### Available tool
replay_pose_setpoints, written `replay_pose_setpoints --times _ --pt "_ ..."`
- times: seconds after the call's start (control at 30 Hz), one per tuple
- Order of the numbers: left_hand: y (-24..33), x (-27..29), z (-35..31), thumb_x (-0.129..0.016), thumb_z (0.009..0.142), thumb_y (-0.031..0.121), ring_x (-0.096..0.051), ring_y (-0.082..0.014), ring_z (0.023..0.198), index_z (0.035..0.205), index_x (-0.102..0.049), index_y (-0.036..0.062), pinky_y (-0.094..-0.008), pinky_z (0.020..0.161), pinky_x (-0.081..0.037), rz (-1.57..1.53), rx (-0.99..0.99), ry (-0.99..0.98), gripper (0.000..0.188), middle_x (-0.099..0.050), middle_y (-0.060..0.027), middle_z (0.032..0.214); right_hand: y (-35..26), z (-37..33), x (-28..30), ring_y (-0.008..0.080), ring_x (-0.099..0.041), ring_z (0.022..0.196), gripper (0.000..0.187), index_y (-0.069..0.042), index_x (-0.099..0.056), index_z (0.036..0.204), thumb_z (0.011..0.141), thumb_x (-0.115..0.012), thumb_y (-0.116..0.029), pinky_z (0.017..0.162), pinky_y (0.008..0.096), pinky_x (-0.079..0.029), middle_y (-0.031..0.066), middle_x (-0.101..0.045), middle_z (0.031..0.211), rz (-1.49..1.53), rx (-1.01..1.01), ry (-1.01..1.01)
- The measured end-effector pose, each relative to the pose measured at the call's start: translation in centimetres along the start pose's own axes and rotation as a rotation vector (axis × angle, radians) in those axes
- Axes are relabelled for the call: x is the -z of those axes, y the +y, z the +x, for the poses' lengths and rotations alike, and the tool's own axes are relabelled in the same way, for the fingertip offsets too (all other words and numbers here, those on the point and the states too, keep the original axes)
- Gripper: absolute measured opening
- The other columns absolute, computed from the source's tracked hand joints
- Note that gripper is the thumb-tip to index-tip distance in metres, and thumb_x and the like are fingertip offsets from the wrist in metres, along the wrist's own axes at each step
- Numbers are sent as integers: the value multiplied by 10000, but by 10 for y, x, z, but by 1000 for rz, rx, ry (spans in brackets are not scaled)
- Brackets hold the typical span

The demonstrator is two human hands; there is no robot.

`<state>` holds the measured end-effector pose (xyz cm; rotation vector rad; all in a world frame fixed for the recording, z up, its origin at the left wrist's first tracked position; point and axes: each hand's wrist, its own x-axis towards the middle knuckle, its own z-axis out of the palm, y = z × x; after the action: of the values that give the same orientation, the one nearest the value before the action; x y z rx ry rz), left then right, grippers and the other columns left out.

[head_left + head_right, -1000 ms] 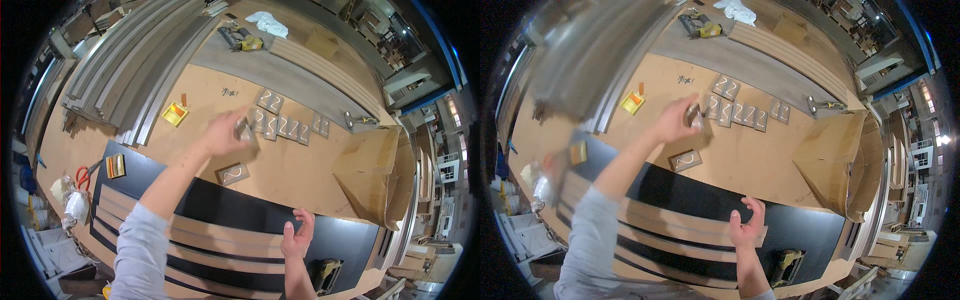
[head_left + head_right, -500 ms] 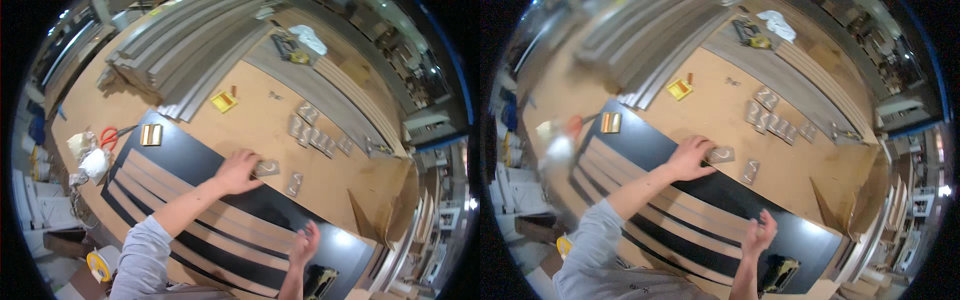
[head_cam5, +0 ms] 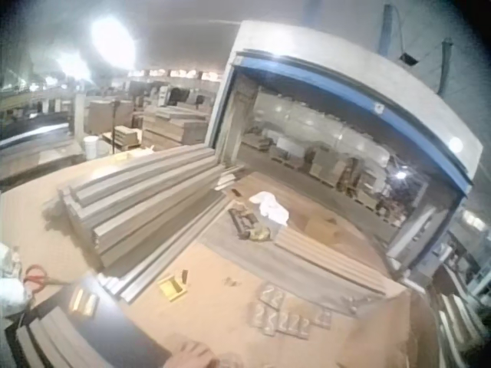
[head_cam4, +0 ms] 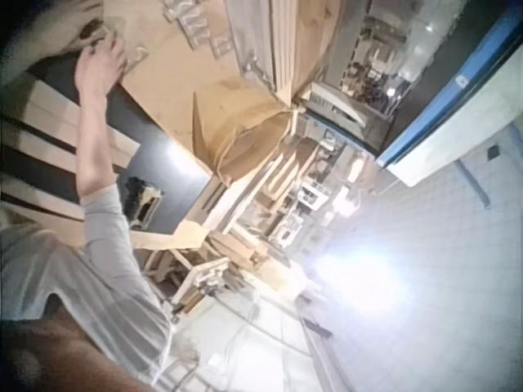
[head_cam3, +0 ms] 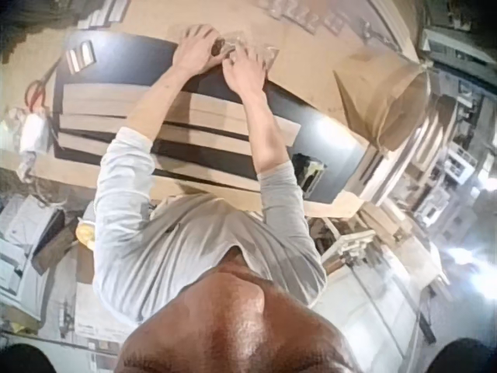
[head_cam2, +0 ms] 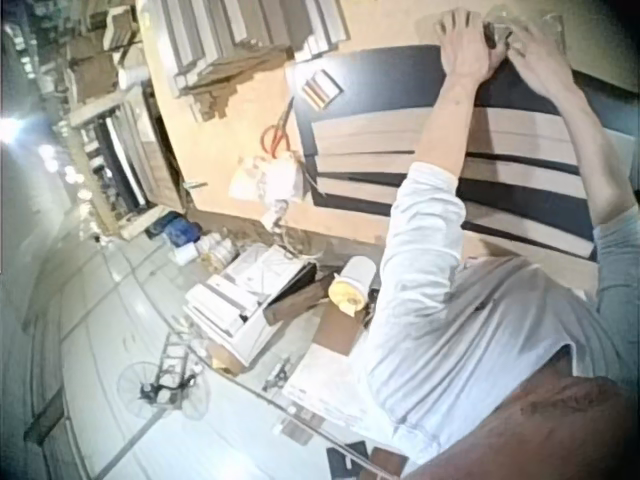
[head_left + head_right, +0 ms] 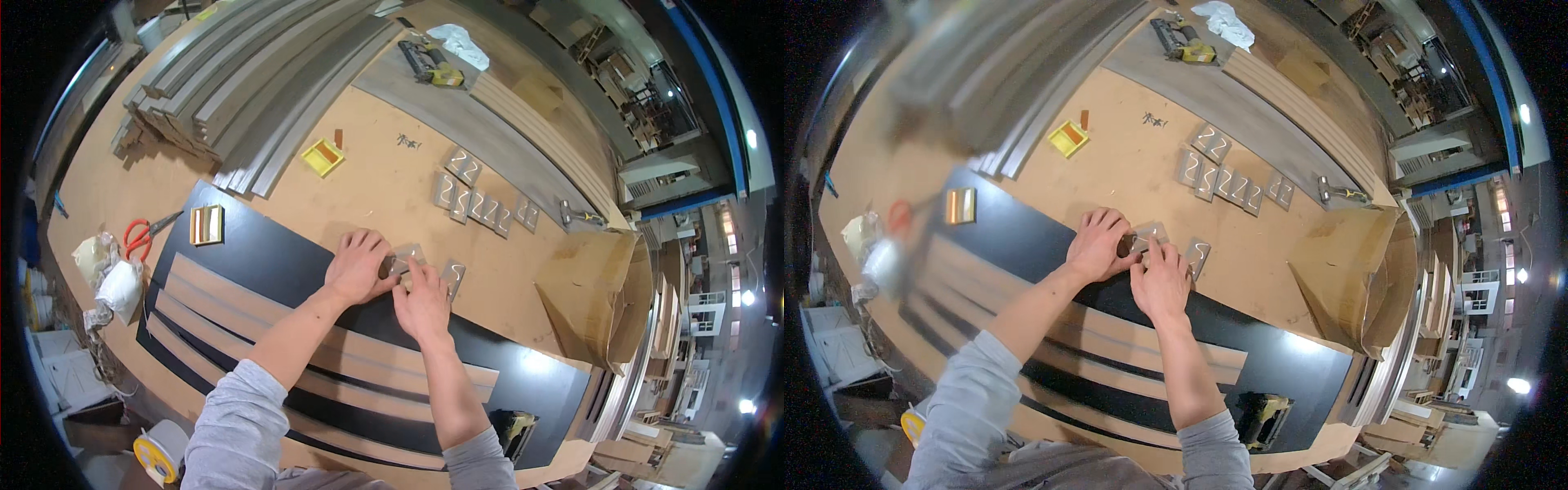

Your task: Manually align and attach small wooden blocks to larger wooden strips using a pneumatic nail gun in a workshop.

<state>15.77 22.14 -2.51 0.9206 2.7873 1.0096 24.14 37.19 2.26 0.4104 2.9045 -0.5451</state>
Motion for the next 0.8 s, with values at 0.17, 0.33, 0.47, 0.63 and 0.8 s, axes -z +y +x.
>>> replay_pose_setpoints --times 0.17,0.33,0.47,0.63,0.8 --pt "-5 -3 0 -845 796 400 -526 -330 1268 1101 -670 80 -489 1109 -393 19 -26 39 476 -601 -111 1218 1 -6 -13 403 -553 1345 595 -147 -559 1541 977 -643 -318 1125 543 -468 143 -558 1484 -43 20 13" --pt "-6 -4 0 -836 810 401 -527 -336 1272 1108 -669 70 -485 1116 -392 -4 -34 25 476 -601 -119 1239 7 17 5 414 -588 1324 579 -168 -564 1534 982 -630 -332 1130 523 -477 179 -586 1466 132 -88 -48" --pt "-7 -3 -2 -828 826 392 -525 -340 1278 1117 -666 65 -485 1118 -392 4 -28 32 467 -600 -124 1248 3 9 6 401 -614 1285 527 -220 -600 1500 987 -625 -337 1115 535 -488 152 -611 1410 9 19 -146" --pt "-7 -5 0 -819 816 376 -526 -339 1280 1112 -671 61 -487 1114 -389 -9 -30 31 457 -605 -127 1239 0 13 13 371 -625 1269 487 -278 -630 1473 990 -618 -337 1091 569 -496 110 -614 1394 67 12 -143" --pt "-7 -5 -1 -809 812 360 -528 -336 1284 1109 -674 60 -483 1106 -390 -23 -25 27 443 -606 -133 1230 -9 7 15 343 -654 1246 471 -277 -630 1469 1003 -593 -336 1069 574 -505 121 -647 1365 -148 63 -133"
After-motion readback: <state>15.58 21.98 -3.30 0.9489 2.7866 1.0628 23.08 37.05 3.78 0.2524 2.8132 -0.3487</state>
